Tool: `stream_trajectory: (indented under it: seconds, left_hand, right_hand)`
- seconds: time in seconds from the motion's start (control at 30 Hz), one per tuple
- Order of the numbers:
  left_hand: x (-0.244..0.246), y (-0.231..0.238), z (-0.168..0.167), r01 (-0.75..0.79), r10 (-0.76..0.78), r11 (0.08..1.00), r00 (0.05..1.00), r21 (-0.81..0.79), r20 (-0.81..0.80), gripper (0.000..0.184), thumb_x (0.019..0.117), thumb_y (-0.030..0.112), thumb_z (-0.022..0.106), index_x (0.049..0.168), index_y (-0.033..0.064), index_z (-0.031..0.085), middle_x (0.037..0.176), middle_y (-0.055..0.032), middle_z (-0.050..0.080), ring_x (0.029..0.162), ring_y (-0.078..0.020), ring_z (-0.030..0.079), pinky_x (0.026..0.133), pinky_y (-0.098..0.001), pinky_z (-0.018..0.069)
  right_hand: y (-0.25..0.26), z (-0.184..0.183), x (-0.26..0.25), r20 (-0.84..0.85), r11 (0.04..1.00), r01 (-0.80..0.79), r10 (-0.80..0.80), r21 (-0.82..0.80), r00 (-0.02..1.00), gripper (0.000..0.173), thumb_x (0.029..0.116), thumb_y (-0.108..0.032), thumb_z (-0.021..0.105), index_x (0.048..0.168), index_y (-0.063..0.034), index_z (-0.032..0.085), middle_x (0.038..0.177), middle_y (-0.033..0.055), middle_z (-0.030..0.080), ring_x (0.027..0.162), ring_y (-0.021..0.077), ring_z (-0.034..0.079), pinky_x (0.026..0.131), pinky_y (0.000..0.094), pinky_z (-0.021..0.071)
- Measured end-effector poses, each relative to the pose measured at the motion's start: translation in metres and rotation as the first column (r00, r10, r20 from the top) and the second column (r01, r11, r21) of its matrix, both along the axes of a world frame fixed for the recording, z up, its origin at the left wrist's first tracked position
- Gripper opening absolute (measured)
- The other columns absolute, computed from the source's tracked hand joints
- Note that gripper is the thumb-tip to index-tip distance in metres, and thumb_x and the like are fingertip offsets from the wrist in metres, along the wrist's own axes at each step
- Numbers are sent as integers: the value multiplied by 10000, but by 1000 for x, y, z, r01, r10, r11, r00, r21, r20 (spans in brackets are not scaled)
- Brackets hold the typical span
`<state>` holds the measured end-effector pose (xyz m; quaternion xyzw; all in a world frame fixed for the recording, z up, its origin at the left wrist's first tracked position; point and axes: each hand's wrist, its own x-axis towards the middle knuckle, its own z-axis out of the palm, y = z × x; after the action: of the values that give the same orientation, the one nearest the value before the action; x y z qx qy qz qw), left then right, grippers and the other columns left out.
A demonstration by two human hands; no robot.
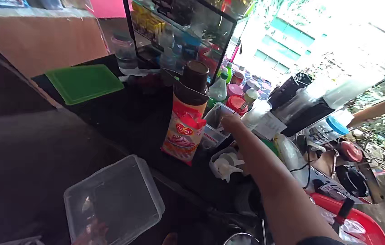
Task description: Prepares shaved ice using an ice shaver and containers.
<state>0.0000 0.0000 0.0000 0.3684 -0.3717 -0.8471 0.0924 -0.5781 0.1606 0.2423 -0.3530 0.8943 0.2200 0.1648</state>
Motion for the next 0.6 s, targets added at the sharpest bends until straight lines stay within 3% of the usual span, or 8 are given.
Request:
stream_trajectory:
  seconds: [0.07, 0.13, 0.27, 0.37, 0.4, 0.43, 0.5, 0.6]
  left_hand:
    - [4, -3, -3, 15, -14, 999, 1000, 39, -9, 1135, 527, 642, 915, 1425, 152, 424, 1259, -10, 660, 1142, -172, 662, 921, -368, 578]
    - [8, -2, -7, 25, -25, 998, 1000, 55, 6, 1125, 554, 624, 905, 1441, 140, 409, 1271, -12, 656, 1150, -175, 659, 935, -367, 573]
    - [3, 5, -10, 43, -44, 998, 998, 37, 42, 1076, 712, 613, 811, 1502, 76, 316, 1315, -30, 630, 1183, -182, 640, 967, -386, 557]
    - [2, 10, -15, 15, -20, 997, 998, 76, 64, 855, 880, 458, 655, 1532, 78, 255, 1345, -34, 611, 1189, -176, 636, 962, -392, 559]
    - [1, 12, -17, 3, -10, 995, 997, 98, 72, 783, 914, 413, 608, 1531, 84, 255, 1338, -36, 613, 1178, -177, 641, 952, -399, 563]
    - [-2, 14, -15, 3, -13, 994, 996, 109, 91, 668, 979, 348, 478, 1539, 81, 230, 1342, -40, 597, 1173, -170, 634, 948, -395, 556]
    - [-6, 19, -13, -16, 0, 991, 993, 134, 118, 572, 1011, 286, 359, 1531, 84, 236, 1315, -40, 604, 1145, -161, 641, 929, -384, 560]
    - [-9, 25, -14, -40, 25, 988, 995, 150, 98, 490, 1051, 247, 284, 1510, 76, 263, 1274, -45, 630, 1120, -164, 660, 925, -375, 572]
  right_hand:
    - [-5, -16, -4, -31, 998, 10, -8, 56, 999, 326, 941, -97, 677, 1234, 46, 678, 1386, 274, 584, 1319, 496, 510, 1013, 741, 401]
    - [-9, -22, 3, -27, 991, 55, -52, 120, 998, 325, 1002, -124, 591, 1271, 47, 655, 1374, 277, 595, 1307, 495, 530, 1010, 738, 406]
    - [-18, 19, 26, 40, 985, -4, -3, 171, 999, 295, 1054, -49, 443, 1215, 83, 651, 1309, 273, 632, 1237, 464, 600, 956, 659, 484]
    - [-13, 66, 56, -46, 976, -121, 132, 182, 990, 253, 1033, 14, 450, 1156, 79, 661, 1180, 264, 669, 1125, 449, 651, 871, 622, 521]
    - [-8, 83, 67, -80, 980, -113, 127, 162, 989, 253, 1035, -2, 454, 1177, 53, 657, 1135, 256, 680, 1086, 443, 665, 835, 614, 527]
    - [0, 98, 77, -114, 986, -102, 117, 130, 986, 277, 1046, -27, 452, 1248, 9, 639, 1109, 247, 687, 1063, 438, 673, 818, 603, 526]
    - [21, 120, 96, -163, 997, -75, 77, 20, 984, 310, 1043, -28, 459, 1317, -47, 603, 1073, 248, 686, 1017, 448, 684, 781, 597, 538]
    - [61, 117, 123, -176, 971, 5, -48, -238, 983, 295, 1044, -25, 455, 1314, -1, 571, 1054, 287, 675, 955, 492, 691, 747, 628, 549]
